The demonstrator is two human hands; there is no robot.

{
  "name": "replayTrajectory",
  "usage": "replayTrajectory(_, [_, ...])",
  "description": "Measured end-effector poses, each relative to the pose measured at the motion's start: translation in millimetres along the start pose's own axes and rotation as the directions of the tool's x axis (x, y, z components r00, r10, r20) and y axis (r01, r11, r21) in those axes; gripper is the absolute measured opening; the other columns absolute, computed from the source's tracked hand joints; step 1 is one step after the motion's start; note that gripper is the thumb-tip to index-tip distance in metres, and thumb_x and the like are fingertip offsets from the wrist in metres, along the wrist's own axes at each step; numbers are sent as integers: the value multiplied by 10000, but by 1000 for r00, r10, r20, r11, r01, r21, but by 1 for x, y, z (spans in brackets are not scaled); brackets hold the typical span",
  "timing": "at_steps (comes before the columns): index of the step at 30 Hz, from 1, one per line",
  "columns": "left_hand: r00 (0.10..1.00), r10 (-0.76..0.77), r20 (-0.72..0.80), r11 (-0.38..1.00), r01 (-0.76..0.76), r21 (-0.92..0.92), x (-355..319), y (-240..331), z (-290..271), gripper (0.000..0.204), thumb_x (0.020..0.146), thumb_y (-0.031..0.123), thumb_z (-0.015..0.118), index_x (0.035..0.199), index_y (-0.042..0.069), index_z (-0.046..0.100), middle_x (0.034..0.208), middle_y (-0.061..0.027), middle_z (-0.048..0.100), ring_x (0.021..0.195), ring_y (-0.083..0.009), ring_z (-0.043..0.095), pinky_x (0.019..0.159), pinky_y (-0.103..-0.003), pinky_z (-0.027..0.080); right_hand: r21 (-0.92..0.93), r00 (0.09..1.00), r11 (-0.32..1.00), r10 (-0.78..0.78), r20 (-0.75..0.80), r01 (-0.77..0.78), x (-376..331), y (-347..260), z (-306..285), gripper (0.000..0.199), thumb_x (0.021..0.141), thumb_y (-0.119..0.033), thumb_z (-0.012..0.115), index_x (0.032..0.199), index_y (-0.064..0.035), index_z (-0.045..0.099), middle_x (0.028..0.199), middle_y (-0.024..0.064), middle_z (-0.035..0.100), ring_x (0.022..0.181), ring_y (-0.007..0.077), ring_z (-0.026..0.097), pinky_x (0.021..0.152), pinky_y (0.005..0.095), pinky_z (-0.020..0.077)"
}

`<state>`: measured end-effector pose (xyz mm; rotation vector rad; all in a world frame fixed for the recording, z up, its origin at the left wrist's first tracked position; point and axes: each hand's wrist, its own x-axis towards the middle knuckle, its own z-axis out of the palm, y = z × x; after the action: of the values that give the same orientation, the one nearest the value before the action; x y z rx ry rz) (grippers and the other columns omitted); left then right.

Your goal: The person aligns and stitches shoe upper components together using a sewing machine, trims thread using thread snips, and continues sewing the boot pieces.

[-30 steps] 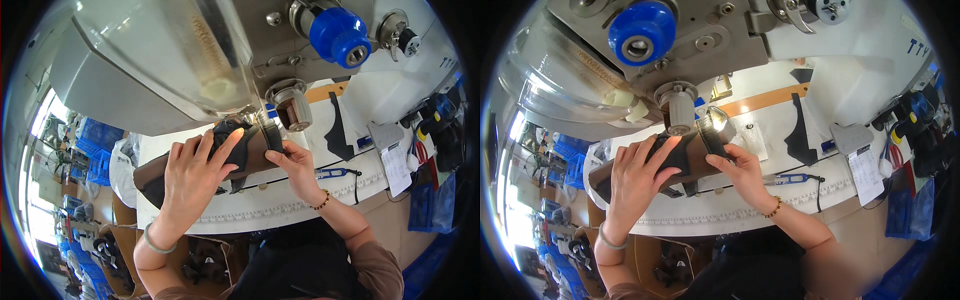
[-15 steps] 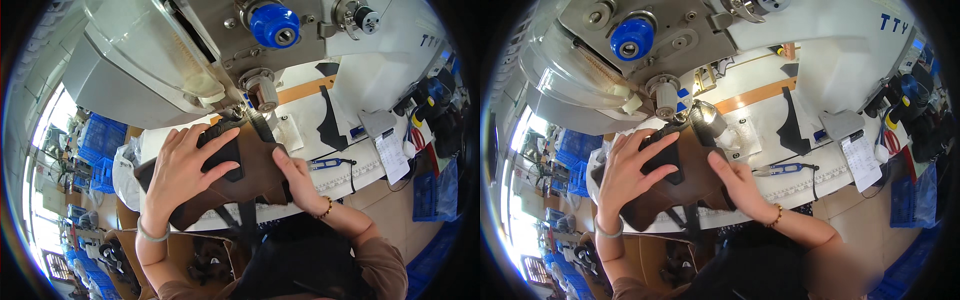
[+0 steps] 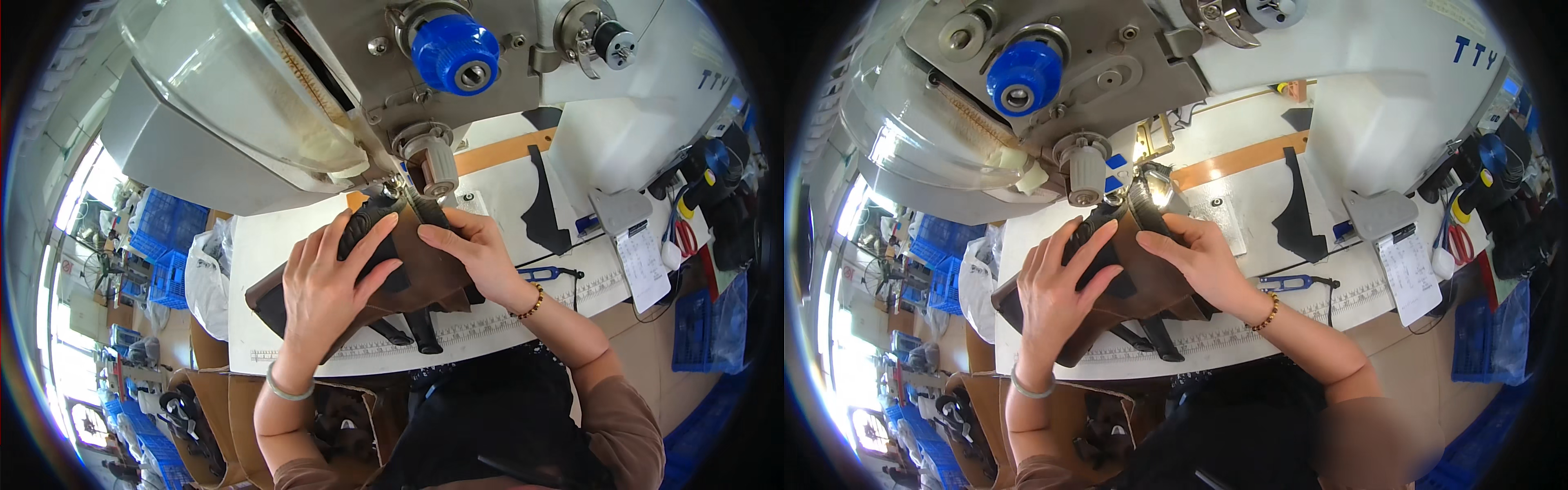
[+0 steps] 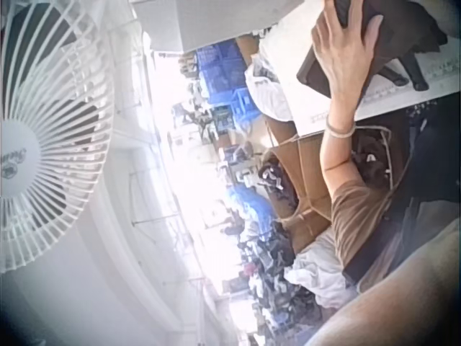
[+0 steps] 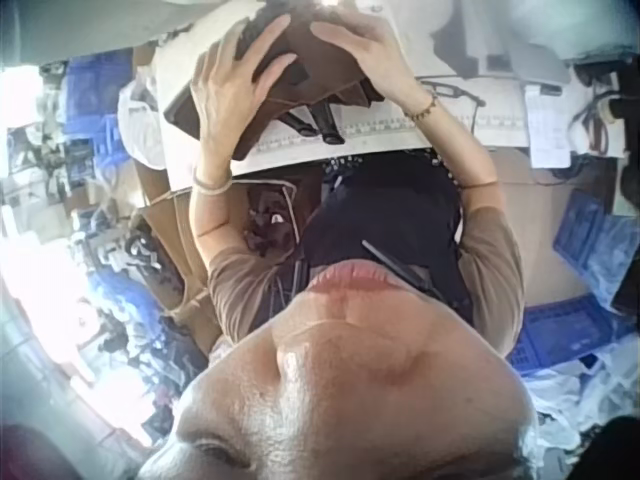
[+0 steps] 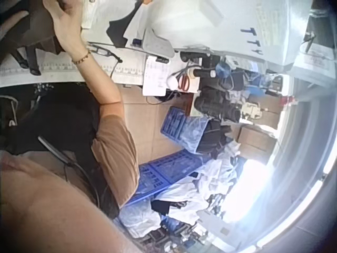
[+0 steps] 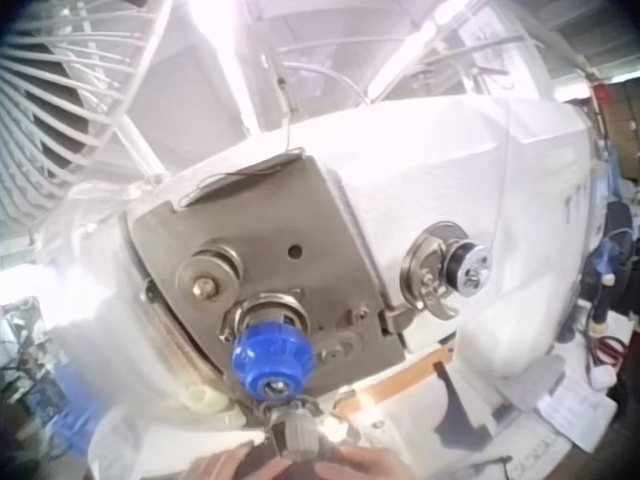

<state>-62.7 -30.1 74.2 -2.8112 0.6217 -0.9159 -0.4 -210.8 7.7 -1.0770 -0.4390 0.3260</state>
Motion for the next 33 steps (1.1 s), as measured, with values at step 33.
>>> replayTrajectory(33, [987, -3, -159, 998, -6, -58, 8, -15, 17, 385, 702, 371, 713, 1063, 246, 665, 973, -44, 581, 753, -173, 577, 665, -297, 432, -135, 982, 990, -53, -181, 29, 3, -2, 6, 287, 833, -214, 671, 649, -6, 596, 565, -75, 455, 537, -6, 352, 447, 200, 240])
